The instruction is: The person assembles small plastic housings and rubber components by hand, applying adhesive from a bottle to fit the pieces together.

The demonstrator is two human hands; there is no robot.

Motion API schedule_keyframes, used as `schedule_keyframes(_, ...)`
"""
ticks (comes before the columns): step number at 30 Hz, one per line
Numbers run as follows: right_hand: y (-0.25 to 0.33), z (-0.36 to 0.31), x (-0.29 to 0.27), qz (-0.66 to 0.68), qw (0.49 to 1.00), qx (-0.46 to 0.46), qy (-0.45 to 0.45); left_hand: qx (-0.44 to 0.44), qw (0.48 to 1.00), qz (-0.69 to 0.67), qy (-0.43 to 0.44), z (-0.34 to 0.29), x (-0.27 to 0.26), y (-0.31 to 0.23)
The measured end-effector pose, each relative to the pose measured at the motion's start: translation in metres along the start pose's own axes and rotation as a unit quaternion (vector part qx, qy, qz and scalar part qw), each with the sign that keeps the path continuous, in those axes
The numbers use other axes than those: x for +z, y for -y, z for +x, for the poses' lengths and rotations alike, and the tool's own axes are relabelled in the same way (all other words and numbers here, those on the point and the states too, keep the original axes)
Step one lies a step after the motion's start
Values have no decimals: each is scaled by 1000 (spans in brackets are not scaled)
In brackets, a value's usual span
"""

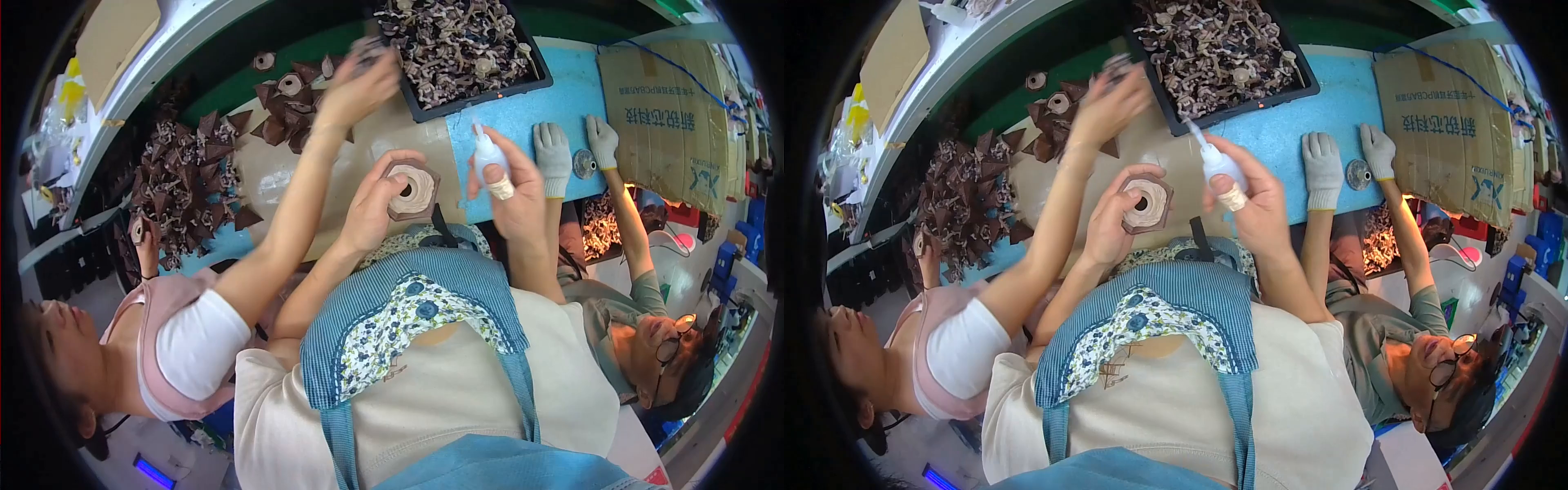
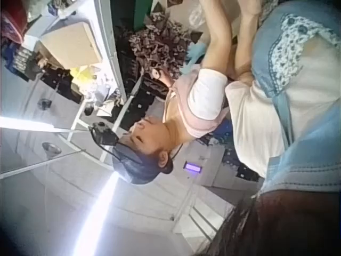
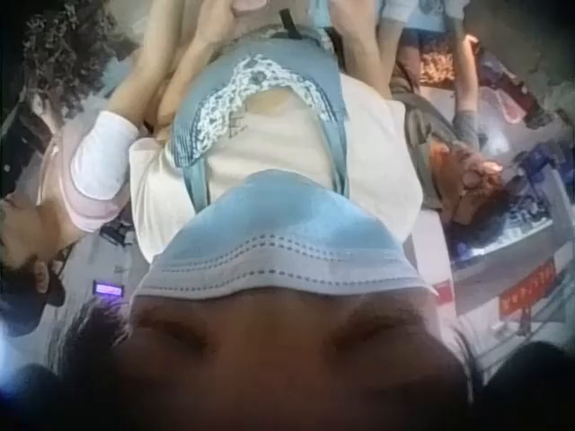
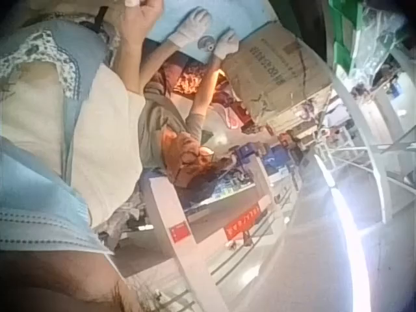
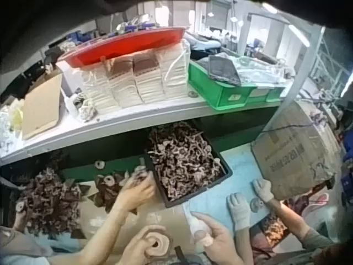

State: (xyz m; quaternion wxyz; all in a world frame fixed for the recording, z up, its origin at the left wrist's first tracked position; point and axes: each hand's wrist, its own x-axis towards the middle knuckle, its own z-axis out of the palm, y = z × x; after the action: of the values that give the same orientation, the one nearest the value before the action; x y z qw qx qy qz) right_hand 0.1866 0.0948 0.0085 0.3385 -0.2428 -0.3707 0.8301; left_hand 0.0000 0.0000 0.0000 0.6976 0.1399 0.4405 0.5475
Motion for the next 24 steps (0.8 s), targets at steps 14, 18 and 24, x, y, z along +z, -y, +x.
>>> schedule_keyframes(14,80,9,68,-584,734,-323,129,193,966,166,38,-27,24,-36)
schedule_keyframes(18,79,11,77,-607,702,-342,148,198,966,160,39,-31,20,-40)
schedule_keyframes(24,76,14,86,-627,675,-358,151,183,972,136,50,-33,17,-43)
